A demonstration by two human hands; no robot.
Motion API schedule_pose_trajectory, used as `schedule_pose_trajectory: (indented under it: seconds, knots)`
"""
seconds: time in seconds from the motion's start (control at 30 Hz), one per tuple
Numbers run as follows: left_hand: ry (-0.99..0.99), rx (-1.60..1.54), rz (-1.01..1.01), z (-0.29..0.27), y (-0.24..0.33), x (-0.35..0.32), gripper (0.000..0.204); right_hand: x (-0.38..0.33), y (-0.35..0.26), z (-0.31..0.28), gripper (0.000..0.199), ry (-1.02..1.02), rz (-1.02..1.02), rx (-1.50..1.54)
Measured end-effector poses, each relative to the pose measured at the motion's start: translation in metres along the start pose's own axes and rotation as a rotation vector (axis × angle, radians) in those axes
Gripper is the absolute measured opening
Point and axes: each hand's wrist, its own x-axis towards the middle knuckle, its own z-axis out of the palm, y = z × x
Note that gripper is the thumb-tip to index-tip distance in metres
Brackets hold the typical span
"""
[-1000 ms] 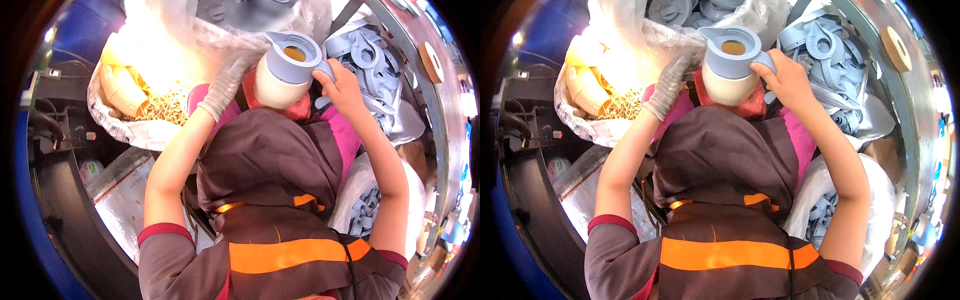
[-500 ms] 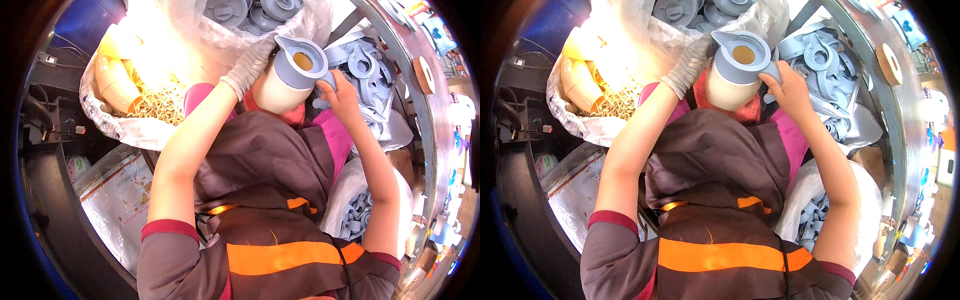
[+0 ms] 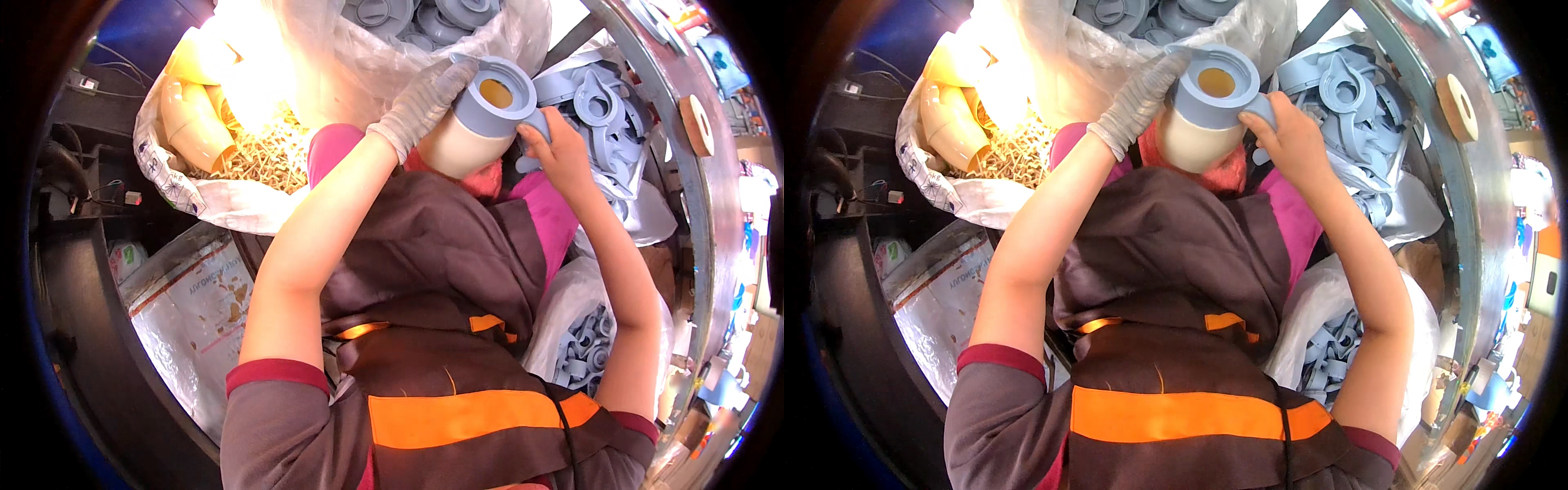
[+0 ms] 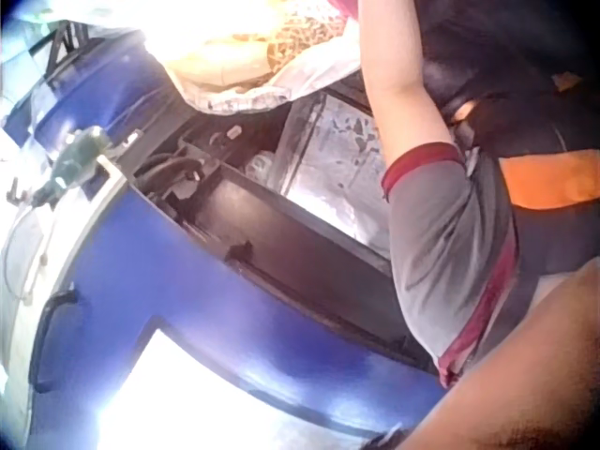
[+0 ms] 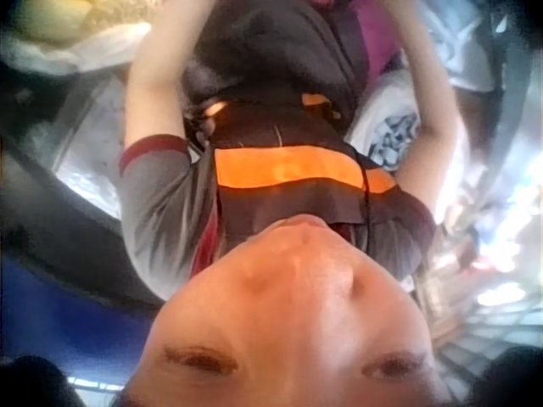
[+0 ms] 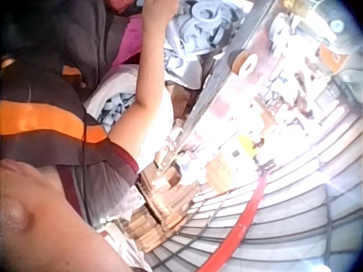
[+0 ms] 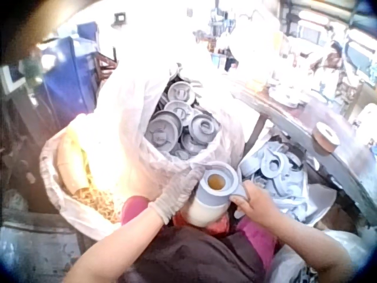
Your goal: The person assembles plastic pitchers by hand, inserting gray gaskets and snapping on blue lids to white pitcher bodies while sitting on the floor among bags of components.
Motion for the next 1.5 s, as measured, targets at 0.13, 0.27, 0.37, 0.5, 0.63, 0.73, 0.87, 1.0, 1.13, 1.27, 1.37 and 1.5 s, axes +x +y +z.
schedule_pose_trajectory:
  seconds: [0.13, 0.27, 0.37, 0.5, 0.63, 0.73, 0.87, 1.0, 1.13, 1.27, 1.37, 1.5]
  knots:
    - [-0.006, 0.039, -0.033, -0.002, 0.011, -0.001, 0.047, 0.017, 0.02, -0.057, 0.044, 0.154, -0.093, -0.309]
    - [-0.016, -0.146, -0.023, 0.001, 0.02, -0.003, 0.046, 0.042, 0.086, -0.204, 0.065, 0.502, -0.03, -0.968]
    - [-0.029, -0.202, -0.024, 0.003, 0.01, 0.004, 0.045, 0.034, 0.178, -0.265, 0.07, 0.316, 0.28, -0.838]
    - [0.009, -0.13, 0.018, -0.001, 0.002, 0.004, 0.045, 0.034, 0.166, -0.25, 0.063, 0.298, 0.347, -0.421]
    - [0.241, -0.318, -0.211, 0.003, 0.025, 0.007, 0.05, 0.036, 0.049, -0.222, 0.062, 0.37, -0.139, -0.464]
    - [0.452, -0.222, -0.159, -0.028, 0.031, -0.011, 0.061, 0.045, -0.067, -0.181, 0.062, 0.375, -0.245, -0.112]
    - [0.562, -0.114, -0.211, -0.046, 0.018, -0.03, 0.068, 0.049, -0.086, -0.092, 0.063, 0.26, -0.221, -0.053]
    - [0.554, -0.07, -0.252, -0.048, 0.011, -0.039, 0.058, 0.049, -0.058, 0.001, 0.056, 0.249, -0.466, -0.235]
    - [0.578, -0.12, -0.243, -0.056, 0.01, -0.029, 0.045, 0.064, -0.056, -0.031, 0.056, 0.128, -0.347, -0.131]
    - [0.328, 0.627, -0.097, -0.013, 0.063, -0.02, 0.033, 0.062, 0.001, -0.131, 0.057, 0.409, -0.158, -0.24]
    - [0.109, 1.156, 0.462, 0.031, 0.088, -0.015, 0.045, 0.051, 0.082, -0.23, 0.062, 0.647, 0.121, -0.654]
    - [0.038, 1.447, 0.488, 0.051, 0.067, -0.007, 0.055, 0.044, 0.16, -0.251, 0.06, 0.447, 0.403, -0.988]
